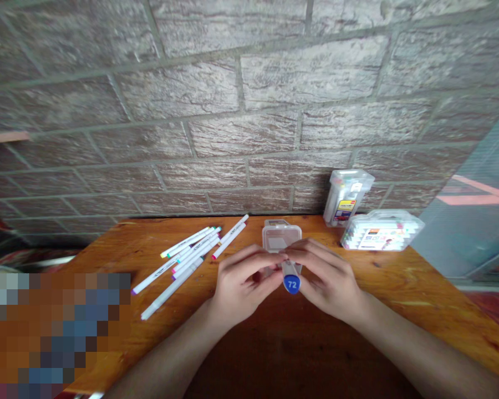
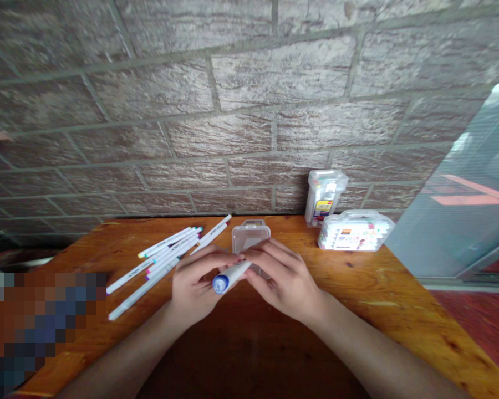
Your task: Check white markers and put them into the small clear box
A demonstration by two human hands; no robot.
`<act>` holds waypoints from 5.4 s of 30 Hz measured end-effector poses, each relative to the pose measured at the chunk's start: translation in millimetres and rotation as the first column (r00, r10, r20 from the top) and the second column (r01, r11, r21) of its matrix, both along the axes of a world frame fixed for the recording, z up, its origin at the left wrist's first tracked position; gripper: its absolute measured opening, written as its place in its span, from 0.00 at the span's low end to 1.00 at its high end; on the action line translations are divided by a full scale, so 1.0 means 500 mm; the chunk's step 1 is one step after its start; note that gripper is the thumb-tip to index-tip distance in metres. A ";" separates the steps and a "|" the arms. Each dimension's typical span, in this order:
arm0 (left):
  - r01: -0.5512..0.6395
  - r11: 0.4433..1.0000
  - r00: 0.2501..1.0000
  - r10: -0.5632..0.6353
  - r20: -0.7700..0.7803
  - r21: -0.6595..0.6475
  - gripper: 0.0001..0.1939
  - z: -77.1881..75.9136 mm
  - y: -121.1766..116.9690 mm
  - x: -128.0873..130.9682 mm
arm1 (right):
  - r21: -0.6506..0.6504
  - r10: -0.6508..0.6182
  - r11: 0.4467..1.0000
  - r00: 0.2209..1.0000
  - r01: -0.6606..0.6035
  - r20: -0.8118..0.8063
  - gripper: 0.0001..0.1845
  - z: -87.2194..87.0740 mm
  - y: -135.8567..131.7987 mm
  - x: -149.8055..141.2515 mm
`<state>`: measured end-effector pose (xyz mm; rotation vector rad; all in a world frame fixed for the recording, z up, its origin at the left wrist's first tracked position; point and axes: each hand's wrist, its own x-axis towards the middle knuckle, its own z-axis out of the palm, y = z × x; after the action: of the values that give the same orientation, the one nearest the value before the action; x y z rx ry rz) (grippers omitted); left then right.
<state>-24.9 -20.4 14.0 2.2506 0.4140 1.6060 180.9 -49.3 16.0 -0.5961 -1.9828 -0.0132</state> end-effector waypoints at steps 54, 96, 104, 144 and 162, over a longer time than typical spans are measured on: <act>0.000 1.000 1.000 0.000 -0.003 -0.004 0.13 0.004 -0.002 0.000 | -0.001 -0.018 1.000 1.000 0.018 0.000 0.12 0.002 -0.001 0.001; 0.296 0.732 0.928 -0.069 0.366 -0.613 0.14 0.007 0.043 -0.012 | -0.257 -0.224 0.959 0.871 0.118 -0.437 0.09 0.034 -0.008 0.000; -0.067 0.957 0.998 0.059 -0.036 -0.283 0.10 0.003 0.055 -0.022 | -0.226 -0.161 0.973 0.848 0.050 -0.504 0.09 0.052 -0.034 -0.014; -0.095 0.986 0.985 0.113 -0.130 0.134 0.06 0.006 0.031 -0.011 | 0.090 0.004 0.996 0.973 0.018 -0.231 0.19 0.016 -0.030 -0.015; -0.037 0.992 0.991 0.052 -0.122 0.122 0.04 0.004 0.020 -0.002 | 0.188 0.001 0.982 0.997 0.014 -0.081 0.20 0.012 -0.043 -0.016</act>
<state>-26.1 -10.4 16.0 2.4578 0.4133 1.5544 173.0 -70.8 22.1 -0.4730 -1.8754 -0.1762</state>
